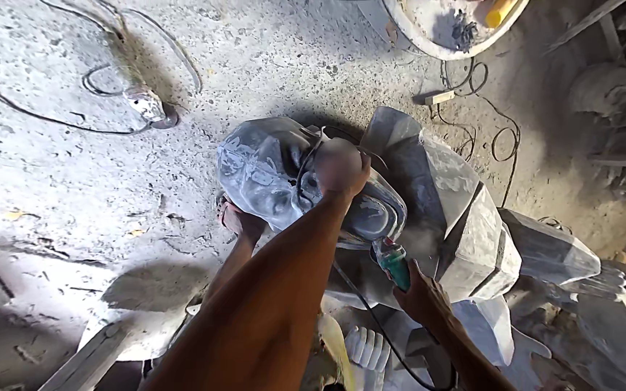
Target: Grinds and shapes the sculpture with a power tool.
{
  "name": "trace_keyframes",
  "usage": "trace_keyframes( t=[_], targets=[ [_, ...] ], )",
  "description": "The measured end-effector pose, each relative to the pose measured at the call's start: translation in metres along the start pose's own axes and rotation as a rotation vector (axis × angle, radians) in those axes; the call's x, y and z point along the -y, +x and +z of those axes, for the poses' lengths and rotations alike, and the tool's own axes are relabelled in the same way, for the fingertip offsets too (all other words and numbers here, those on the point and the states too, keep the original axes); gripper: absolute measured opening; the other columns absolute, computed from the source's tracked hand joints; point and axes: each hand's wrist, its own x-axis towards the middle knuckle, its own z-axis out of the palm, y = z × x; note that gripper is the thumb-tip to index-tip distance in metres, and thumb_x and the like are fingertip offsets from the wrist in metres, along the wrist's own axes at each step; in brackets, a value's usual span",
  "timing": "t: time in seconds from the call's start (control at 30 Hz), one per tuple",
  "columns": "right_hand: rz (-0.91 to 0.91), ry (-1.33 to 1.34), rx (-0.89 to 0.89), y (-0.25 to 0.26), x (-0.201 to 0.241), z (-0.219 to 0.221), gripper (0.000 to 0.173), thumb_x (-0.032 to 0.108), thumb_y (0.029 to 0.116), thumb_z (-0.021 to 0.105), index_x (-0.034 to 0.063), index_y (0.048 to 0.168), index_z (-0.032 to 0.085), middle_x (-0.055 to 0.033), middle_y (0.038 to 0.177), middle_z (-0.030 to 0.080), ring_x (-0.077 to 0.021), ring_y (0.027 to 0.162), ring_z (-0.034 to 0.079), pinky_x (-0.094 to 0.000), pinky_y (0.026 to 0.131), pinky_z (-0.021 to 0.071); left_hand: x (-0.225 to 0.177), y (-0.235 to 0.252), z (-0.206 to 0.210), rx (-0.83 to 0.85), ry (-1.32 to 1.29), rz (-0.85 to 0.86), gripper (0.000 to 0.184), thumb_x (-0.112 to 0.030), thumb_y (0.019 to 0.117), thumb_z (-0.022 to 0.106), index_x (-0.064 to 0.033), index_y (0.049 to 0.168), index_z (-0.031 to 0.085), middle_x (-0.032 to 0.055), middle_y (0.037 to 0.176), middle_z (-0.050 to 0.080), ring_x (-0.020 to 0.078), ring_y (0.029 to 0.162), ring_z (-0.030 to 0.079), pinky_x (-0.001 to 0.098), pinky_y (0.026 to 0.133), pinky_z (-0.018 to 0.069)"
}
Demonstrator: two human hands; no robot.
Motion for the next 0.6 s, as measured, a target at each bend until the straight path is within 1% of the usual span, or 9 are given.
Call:
trace_keyframes(
  t=[0.13, 0.23, 0.37, 0.43, 0.47, 0.5, 0.53, 0.57, 0.6],
  targets=[
    [0.013, -0.077, -0.052, -0.001, -0.018, -0.013, 0.064, 0.047, 0.0898, 0.062, 0.0233, 0.147, 0.046, -0.0099, 0.105, 0.074, -0.0318, 0.098, 0.073, -0.0548, 0.080, 0.0572, 0.000, 0.001, 0.000, -0.004, 0.000, -0.003, 0.053, -0.059, 0.0994, 0.041, -0.0156, 0.112, 0.069, 0.0101, 0.123, 0.069, 0.0307, 0.130, 0.058, 0.0564, 0.105, 0.0457],
    [0.027, -0.105, -0.154, 0.000, -0.030, -0.011, 0.058, 0.046, 0.0900, 0.063, 0.0228, 0.141, 0.052, -0.0090, 0.103, 0.074, -0.0313, 0.093, 0.073, -0.0534, 0.075, 0.0573, 0.002, 0.002, 0.002, -0.014, 0.004, -0.007, 0.053, -0.060, 0.0992, 0.043, -0.0155, 0.109, 0.069, 0.0105, 0.121, 0.069, 0.0309, 0.126, 0.060, 0.0566, 0.101, 0.0478],
    [0.071, 0.076, -0.258, 0.008, -0.055, 0.002, 0.064, 0.050, 0.0899, 0.066, 0.0220, 0.145, 0.050, -0.0112, 0.098, 0.074, -0.0344, 0.090, 0.073, -0.0568, 0.074, 0.0567, 0.000, 0.001, 0.002, -0.024, 0.008, -0.012, 0.052, -0.058, 0.0998, 0.042, -0.0141, 0.107, 0.068, 0.0120, 0.116, 0.070, 0.0330, 0.122, 0.062, 0.0591, 0.093, 0.0507],
    [0.071, 0.337, -0.225, 0.010, -0.068, 0.014, 0.072, 0.054, 0.0888, 0.068, 0.0192, 0.148, 0.047, -0.0121, 0.102, 0.073, -0.0319, 0.094, 0.072, -0.0565, 0.081, 0.0569, 0.001, 0.002, 0.002, -0.030, 0.015, -0.010, 0.052, -0.058, 0.0998, 0.042, -0.0143, 0.107, 0.068, 0.0119, 0.114, 0.071, 0.0329, 0.119, 0.063, 0.0597, 0.089, 0.0517],
    [0.063, 0.527, -0.191, 0.010, -0.073, 0.024, 0.074, 0.053, 0.0880, 0.071, 0.0171, 0.147, 0.046, -0.0116, 0.107, 0.071, -0.0282, 0.097, 0.071, -0.0535, 0.084, 0.0575, 0.001, 0.002, 0.002, -0.034, 0.017, -0.009, 0.052, -0.058, 0.0998, 0.042, -0.0142, 0.106, 0.068, 0.0122, 0.112, 0.071, 0.0334, 0.117, 0.064, 0.0598, 0.087, 0.0521],
    [0.037, 0.741, -0.182, 0.008, -0.076, 0.039, 0.072, 0.050, 0.0867, 0.073, 0.0147, 0.144, 0.047, -0.0095, 0.107, 0.069, -0.0228, 0.093, 0.070, -0.0474, 0.081, 0.0595, 0.000, 0.002, 0.003, -0.036, 0.020, -0.010, 0.051, -0.058, 0.0997, 0.042, -0.0141, 0.105, 0.068, 0.0128, 0.111, 0.071, 0.0340, 0.115, 0.065, 0.0601, 0.086, 0.0522],
    [-0.008, 0.991, -0.188, 0.005, -0.075, 0.057, 0.069, 0.044, 0.0859, 0.075, 0.0105, 0.140, 0.049, -0.0085, 0.105, 0.070, -0.0194, 0.085, 0.072, -0.0414, 0.074, 0.0630, 0.000, 0.002, 0.003, -0.036, 0.019, -0.011, 0.052, -0.058, 0.1000, 0.042, -0.0135, 0.105, 0.069, 0.0138, 0.110, 0.071, 0.0346, 0.113, 0.066, 0.0607, 0.085, 0.0520],
    [-0.040, 1.258, -0.166, 0.000, -0.069, 0.073, 0.066, 0.035, 0.0876, 0.075, 0.0058, 0.140, 0.047, -0.0110, 0.105, 0.070, -0.0212, 0.082, 0.073, -0.0405, 0.070, 0.0644, 0.000, 0.002, 0.003, -0.036, 0.020, -0.009, 0.052, -0.057, 0.1004, 0.042, -0.0131, 0.105, 0.069, 0.0143, 0.110, 0.070, 0.0349, 0.112, 0.066, 0.0611, 0.086, 0.0519],
    [-0.040, 1.495, -0.126, -0.008, -0.059, 0.086, 0.063, 0.027, 0.0902, 0.072, 0.0020, 0.141, 0.044, -0.0152, 0.101, 0.070, -0.0257, 0.077, 0.073, -0.0427, 0.066, 0.0648, 0.000, 0.002, 0.002, -0.039, 0.025, -0.007, 0.052, -0.057, 0.1004, 0.042, -0.0130, 0.105, 0.068, 0.0143, 0.109, 0.070, 0.0350, 0.111, 0.066, 0.0611, 0.085, 0.0520]
  ],
)
